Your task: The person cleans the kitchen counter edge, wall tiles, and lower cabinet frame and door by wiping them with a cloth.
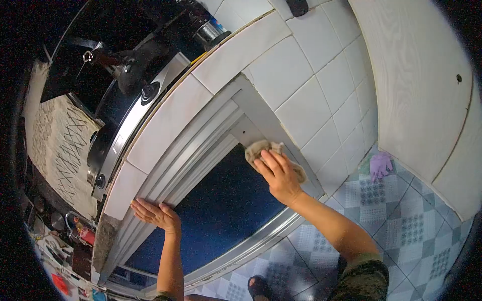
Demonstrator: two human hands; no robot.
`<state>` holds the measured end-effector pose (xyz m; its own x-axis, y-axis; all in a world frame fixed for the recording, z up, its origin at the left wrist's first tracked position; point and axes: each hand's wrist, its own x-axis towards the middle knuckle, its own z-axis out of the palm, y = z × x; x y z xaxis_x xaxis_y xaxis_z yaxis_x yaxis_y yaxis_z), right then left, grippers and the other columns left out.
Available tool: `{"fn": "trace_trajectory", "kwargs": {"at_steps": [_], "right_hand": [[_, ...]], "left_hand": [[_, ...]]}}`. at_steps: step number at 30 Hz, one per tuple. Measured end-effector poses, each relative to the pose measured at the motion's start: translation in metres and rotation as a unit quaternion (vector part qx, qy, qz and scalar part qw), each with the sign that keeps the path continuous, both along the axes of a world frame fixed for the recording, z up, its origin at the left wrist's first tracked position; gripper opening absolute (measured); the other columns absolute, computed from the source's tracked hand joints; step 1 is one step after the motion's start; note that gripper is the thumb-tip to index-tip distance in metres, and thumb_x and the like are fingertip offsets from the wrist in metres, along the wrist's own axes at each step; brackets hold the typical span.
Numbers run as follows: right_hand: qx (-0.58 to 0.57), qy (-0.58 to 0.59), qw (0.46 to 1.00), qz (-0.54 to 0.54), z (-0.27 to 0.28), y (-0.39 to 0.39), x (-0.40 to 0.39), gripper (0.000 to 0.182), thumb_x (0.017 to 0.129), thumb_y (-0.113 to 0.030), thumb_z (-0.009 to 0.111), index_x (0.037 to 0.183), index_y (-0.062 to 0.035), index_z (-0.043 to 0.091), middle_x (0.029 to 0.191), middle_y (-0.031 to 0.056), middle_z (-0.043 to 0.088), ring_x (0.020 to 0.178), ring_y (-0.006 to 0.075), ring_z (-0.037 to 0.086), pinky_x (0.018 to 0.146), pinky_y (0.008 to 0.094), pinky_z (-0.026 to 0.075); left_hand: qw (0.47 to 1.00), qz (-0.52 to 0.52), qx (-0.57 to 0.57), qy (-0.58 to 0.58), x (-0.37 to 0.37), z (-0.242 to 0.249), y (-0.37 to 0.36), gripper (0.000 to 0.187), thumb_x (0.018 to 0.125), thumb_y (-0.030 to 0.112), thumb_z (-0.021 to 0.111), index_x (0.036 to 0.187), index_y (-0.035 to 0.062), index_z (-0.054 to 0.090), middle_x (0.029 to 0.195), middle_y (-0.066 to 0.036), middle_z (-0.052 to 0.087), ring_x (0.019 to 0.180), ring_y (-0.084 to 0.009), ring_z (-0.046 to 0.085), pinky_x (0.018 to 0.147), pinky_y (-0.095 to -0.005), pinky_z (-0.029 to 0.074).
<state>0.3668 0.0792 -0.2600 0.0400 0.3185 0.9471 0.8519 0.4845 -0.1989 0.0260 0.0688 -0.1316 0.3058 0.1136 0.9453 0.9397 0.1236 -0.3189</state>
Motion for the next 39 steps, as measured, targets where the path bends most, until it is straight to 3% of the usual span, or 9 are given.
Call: {"fn": "trace_trajectory", "kwargs": {"at_steps": [2,6,14,16,19,21,23,27,39], "right_hand": [[0.06,0.071,0.996,0.014,0.031,0.003,-0.003,0.043,0.081,-0.006,0.056,0.123,-0.011,0.059,0.136,0.0088,0.044,0.126,0.027,0.04,0.105,0.0452,0.035],[0.037,0.005,0.998,-0.042,0.066,0.026,-0.004,0.041,0.084,-0.008,0.052,0.125,-0.0138,0.059,0.135,0.008,0.045,0.126,0.0268,0.041,0.106,0.045,0.035],[0.026,-0.061,0.998,-0.02,-0.016,0.015,0.019,0.035,0.084,-0.011,0.054,0.118,-0.0152,0.063,0.127,0.0051,0.053,0.122,0.0233,0.045,0.103,0.0414,0.036],[0.035,-0.029,0.999,-0.004,-0.005,0.009,0.024,0.035,0.084,-0.006,0.055,0.117,-0.0114,0.063,0.125,0.0068,0.053,0.119,0.0253,0.046,0.102,0.0419,0.037],[0.102,0.179,0.979,-0.009,0.033,0.008,0.027,0.039,0.083,0.006,0.05,0.121,0.0059,0.057,0.127,0.0191,0.049,0.114,0.034,0.047,0.099,0.0392,0.038],[0.111,0.214,0.97,-0.014,0.062,0.008,0.03,0.039,0.083,0.006,0.048,0.121,0.0061,0.056,0.127,0.019,0.048,0.114,0.0336,0.047,0.098,0.0391,0.038],[0.126,0.266,0.956,0.008,0.067,0.026,0.028,0.04,0.083,0.004,0.047,0.122,0.0041,0.058,0.128,0.0178,0.048,0.115,0.033,0.046,0.099,0.0402,0.037],[0.096,0.253,0.963,-0.015,0.055,0.038,0.008,0.034,0.087,-0.003,0.05,0.119,-0.0058,0.063,0.124,0.0134,0.052,0.116,0.0334,0.047,0.101,0.0449,0.036],[0.101,0.261,0.96,-0.02,0.048,0.045,-0.001,0.033,0.087,-0.004,0.05,0.117,-0.0085,0.064,0.128,0.0115,0.049,0.118,0.0314,0.045,0.102,0.0461,0.034]], "left_hand": [[1.0,0.005,0.001,-0.002,0.002,0.0,0.0,0.064,0.098,0.038,0.027,0.148,-0.0006,0.017,0.153,-0.021,0.015,0.143,-0.037,0.011,0.115,-0.0517,0.005],[1.0,0.004,-0.006,0.0,0.0,0.0,-0.001,0.067,0.097,0.039,0.028,0.147,-0.0049,0.017,0.153,-0.024,0.015,0.143,-0.0376,0.009,0.115,-0.0512,0.004],[0.999,0.001,-0.041,-0.027,0.005,-0.002,-0.008,0.066,0.097,0.036,0.033,0.147,-0.0038,0.016,0.152,-0.026,0.011,0.142,-0.0422,0.009,0.114,-0.0539,0.005],[0.979,-0.178,-0.088,-0.052,0.032,-0.004,-0.016,0.068,0.091,0.023,0.047,0.146,-0.0042,0.018,0.149,-0.029,0.012,0.139,-0.0464,0.012,0.113,-0.0544,0.009],[0.971,-0.215,-0.106,0.022,0.095,-0.015,-0.023,0.057,0.08,0.012,0.063,0.134,0.0049,0.046,0.147,-0.026,0.019,0.139,-0.0433,0.017,0.112,-0.058,0.011],[0.967,-0.218,-0.129,0.032,0.145,-0.017,-0.015,0.038,0.074,0.013,0.072,0.112,0.0153,0.065,0.144,-0.021,0.031,0.137,-0.0418,0.024,0.112,-0.0592,0.011],[0.96,-0.246,-0.126,0.031,0.185,-0.014,0.007,0.038,0.071,0.018,0.079,0.107,0.017,0.068,0.142,-0.017,0.04,0.138,-0.0374,0.027,0.113,-0.0564,0.013],[0.962,-0.246,-0.111,0.039,0.225,-0.013,0.04,0.027,0.069,0.017,0.079,0.094,0.0168,0.069,0.14,-0.013,0.043,0.133,-0.0329,0.033,0.112,-0.053,0.017],[0.969,-0.233,-0.074,0.038,0.232,-0.018,0.05,0.009,0.074,0.014,0.075,0.079,0.016,0.067,0.138,-0.011,0.043,0.128,-0.0318,0.034,0.112,-0.0515,0.017]]}}
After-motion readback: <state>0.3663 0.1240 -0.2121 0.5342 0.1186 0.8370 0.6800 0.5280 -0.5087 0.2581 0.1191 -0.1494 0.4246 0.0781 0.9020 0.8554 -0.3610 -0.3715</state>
